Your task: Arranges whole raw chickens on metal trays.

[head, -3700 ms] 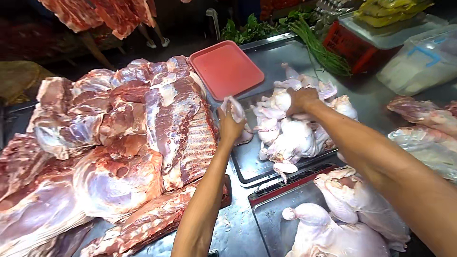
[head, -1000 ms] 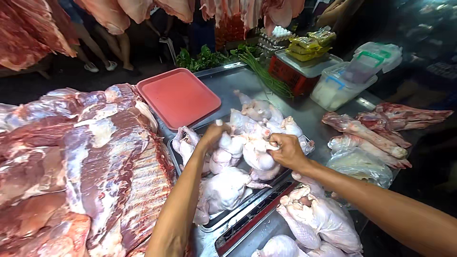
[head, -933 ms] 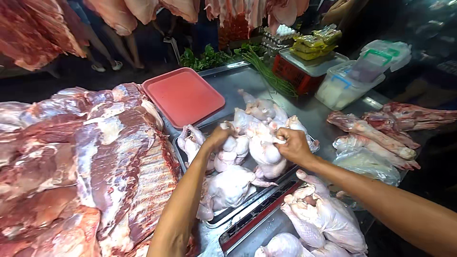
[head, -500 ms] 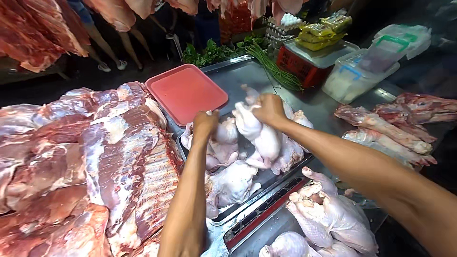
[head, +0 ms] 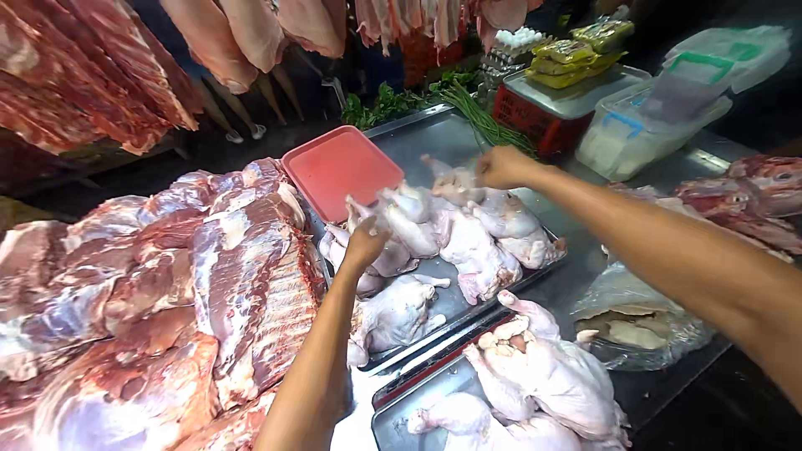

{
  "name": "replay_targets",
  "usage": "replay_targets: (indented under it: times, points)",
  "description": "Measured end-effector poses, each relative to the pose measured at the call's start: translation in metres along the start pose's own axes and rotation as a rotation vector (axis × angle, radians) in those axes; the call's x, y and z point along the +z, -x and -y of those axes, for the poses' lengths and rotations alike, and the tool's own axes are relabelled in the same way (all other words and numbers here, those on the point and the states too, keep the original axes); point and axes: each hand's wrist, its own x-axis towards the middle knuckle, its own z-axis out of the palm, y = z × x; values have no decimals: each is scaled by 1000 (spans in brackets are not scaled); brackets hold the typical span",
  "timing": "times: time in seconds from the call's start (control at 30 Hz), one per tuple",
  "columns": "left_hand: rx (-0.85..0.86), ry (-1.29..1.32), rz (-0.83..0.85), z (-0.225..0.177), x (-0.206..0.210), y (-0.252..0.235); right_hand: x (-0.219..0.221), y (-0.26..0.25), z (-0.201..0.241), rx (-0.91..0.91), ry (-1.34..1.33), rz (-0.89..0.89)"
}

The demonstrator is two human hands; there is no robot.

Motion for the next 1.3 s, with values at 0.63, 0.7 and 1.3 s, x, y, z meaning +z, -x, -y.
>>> replay_targets:
  times: [0.63, 0.7, 1.3]
  points:
    - [-229, -549, 130, -173, 83, 206, 69, 72, -95, -104, 112, 197]
    - [-308, -541, 142, -174, 80, 235, 73, 67, -84, -58, 163, 196]
    - [-109, -245, -91, -221, 125, 290, -25, 68, -190, -103, -683, -394]
